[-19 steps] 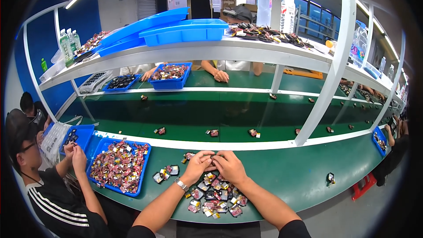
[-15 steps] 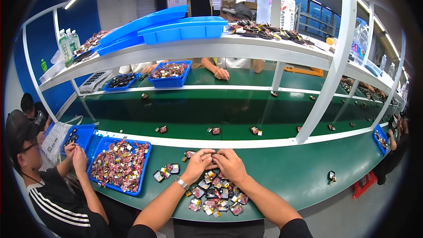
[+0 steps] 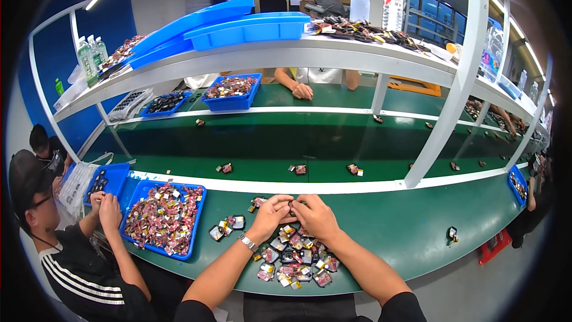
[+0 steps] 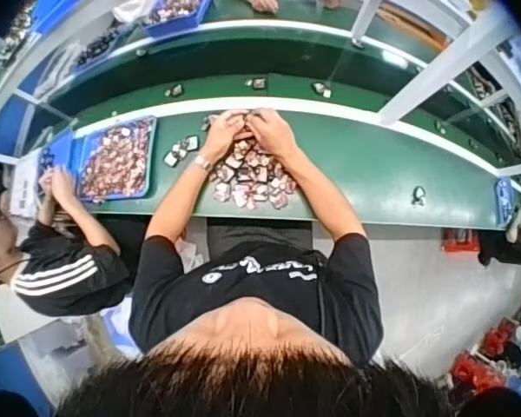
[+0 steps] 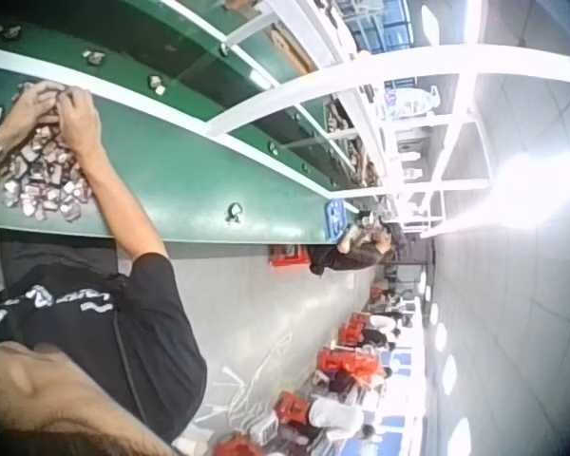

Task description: Sorting and arranging small square electronic components or packaged goods on an assembly line workbench.

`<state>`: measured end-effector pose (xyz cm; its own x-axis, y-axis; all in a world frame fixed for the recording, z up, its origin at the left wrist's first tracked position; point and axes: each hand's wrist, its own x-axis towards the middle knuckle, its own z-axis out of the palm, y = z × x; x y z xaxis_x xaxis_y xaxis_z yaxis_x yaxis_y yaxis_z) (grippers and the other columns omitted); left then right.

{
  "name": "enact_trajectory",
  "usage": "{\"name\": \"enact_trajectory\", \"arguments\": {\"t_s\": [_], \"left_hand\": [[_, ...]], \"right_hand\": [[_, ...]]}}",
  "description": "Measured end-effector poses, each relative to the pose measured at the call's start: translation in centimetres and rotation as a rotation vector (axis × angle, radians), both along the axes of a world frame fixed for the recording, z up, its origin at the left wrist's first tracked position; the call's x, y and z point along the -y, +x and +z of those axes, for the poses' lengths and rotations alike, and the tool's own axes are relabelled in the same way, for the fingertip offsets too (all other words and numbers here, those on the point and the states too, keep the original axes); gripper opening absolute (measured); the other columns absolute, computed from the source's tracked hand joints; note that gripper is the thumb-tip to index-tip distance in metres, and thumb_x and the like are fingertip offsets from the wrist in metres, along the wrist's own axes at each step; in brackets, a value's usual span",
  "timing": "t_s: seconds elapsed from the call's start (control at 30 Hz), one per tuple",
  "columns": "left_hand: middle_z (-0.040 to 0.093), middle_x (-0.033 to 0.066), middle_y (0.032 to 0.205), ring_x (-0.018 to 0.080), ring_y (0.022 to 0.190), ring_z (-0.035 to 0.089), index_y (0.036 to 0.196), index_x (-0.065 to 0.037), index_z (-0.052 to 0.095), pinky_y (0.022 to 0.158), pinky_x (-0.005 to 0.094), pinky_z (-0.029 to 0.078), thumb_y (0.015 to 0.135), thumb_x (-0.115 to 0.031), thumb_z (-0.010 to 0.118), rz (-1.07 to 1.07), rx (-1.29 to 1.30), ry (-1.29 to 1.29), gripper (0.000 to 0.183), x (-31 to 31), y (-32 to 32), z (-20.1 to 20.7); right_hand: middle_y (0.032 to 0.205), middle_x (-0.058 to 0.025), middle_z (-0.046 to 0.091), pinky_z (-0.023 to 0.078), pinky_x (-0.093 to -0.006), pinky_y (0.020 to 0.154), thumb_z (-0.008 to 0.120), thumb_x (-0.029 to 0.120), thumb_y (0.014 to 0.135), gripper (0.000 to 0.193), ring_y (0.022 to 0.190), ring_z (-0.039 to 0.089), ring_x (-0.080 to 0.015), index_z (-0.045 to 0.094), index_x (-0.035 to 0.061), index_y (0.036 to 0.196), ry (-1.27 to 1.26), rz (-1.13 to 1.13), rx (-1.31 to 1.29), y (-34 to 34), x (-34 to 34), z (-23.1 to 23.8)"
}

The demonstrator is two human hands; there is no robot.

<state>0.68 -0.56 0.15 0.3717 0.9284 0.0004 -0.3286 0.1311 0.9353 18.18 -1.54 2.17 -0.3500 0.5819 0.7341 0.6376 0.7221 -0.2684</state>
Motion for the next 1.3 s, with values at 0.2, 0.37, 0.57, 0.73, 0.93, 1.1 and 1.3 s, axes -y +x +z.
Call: {"name": "enact_trajectory", "arguments": {"t_s": [0.2, 0.37, 0.57, 0.73, 0.93, 1.1, 1.3], "left_hand": [[0.062, 0.0143, 0.114, 0.0210, 0.104, 0.063, 0.121, 0.003, 0.047, 0.089, 0.0349, 0.057, 0.097, -0.002, 0.048, 0.020, -0.021, 0.015, 0.024, -0.1, -0.1, -0.2], [0.061, 0.0152, 0.115, 0.0205, 0.105, 0.062, 0.121, 0.003, 0.047, 0.089, 0.0344, 0.057, 0.097, 0.001, 0.045, 0.044, -0.042, 0.022, 0.025, 0.1, 0.8, 0.4], [0.061, 0.0157, 0.115, 0.0212, 0.104, 0.063, 0.123, 0.003, 0.047, 0.087, 0.0346, 0.058, 0.096, 0.000, 0.049, 0.033, -0.054, 0.051, 0.027, 0.1, 0.5, -0.1], [0.057, 0.0196, 0.126, 0.0243, 0.108, 0.062, 0.128, 0.002, 0.043, 0.088, 0.0362, 0.057, 0.095, -0.001, 0.050, 0.075, -0.009, 0.055, 0.033, 0.4, 0.6, 0.7], [0.055, 0.0206, 0.127, 0.0287, 0.110, 0.062, 0.122, 0.004, 0.048, 0.090, 0.0372, 0.056, 0.095, 0.000, 0.047, -0.012, -0.103, 0.132, 0.027, -0.5, 0.4, 0.2], [0.057, 0.0197, 0.125, 0.0278, 0.108, 0.063, 0.119, 0.004, 0.051, 0.088, 0.0354, 0.056, 0.096, -0.001, 0.048, 0.011, -0.094, 0.099, 0.024, -0.3, -0.7, -0.5], [0.060, 0.0174, 0.119, 0.0243, 0.104, 0.064, 0.116, 0.004, 0.054, 0.086, 0.0331, 0.056, 0.095, 0.000, 0.049, -0.030, -0.051, 0.103, 0.022, -0.5, 0.1, 0.1]], "right_hand": [[0.099, -0.0072, 0.061, 0.054, -0.0346, 0.069, 0.063, 0.007, 0.081, 0.012, 0.088, 0.061, -0.0244, 0.064, 0.0025, 0.092, 0.010, -0.028, -0.071, -0.9, 0.1, -0.9], [0.101, -0.0076, 0.061, 0.054, -0.0353, 0.070, 0.065, 0.007, 0.080, 0.013, 0.091, 0.061, -0.0250, 0.064, 0.0026, 0.093, -0.001, -0.082, -0.034, -0.5, 0.1, -0.9], [0.098, -0.0057, 0.061, 0.053, -0.0293, 0.068, 0.073, 0.004, 0.076, 0.018, 0.078, 0.063, -0.0165, 0.064, 0.0023, 0.091, -0.517, 0.112, -0.586, 0.1, -0.8, -0.6], [0.091, -0.0076, 0.063, 0.052, -0.0267, 0.064, 0.074, 0.003, 0.075, 0.016, 0.078, 0.065, -0.0161, 0.066, 0.0020, 0.088, -0.586, 0.079, -0.482, 1.1, -2.2, -0.4], [0.077, -0.0096, 0.069, 0.052, -0.0317, 0.068, 0.076, 0.008, 0.072, 0.016, 0.071, 0.066, -0.0203, 0.068, 0.0023, 0.085, -0.529, -0.414, -0.650, 9.5, -12.0, -2.6], [0.102, -0.0099, 0.062, 0.045, -0.0392, 0.087, 0.078, 0.023, 0.073, 0.031, 0.102, 0.055, -0.0284, 0.066, 0.0069, 0.097, -0.195, -0.619, -0.109, 11.5, -12.0, -1.9], [0.114, -0.0161, 0.057, 0.044, -0.0448, 0.090, 0.078, 0.028, 0.073, 0.056, 0.109, 0.052, -0.0334, 0.057, 0.0033, 0.119, -0.520, -0.920, 0.016, 17.0, -11.4, -2.9]]}}
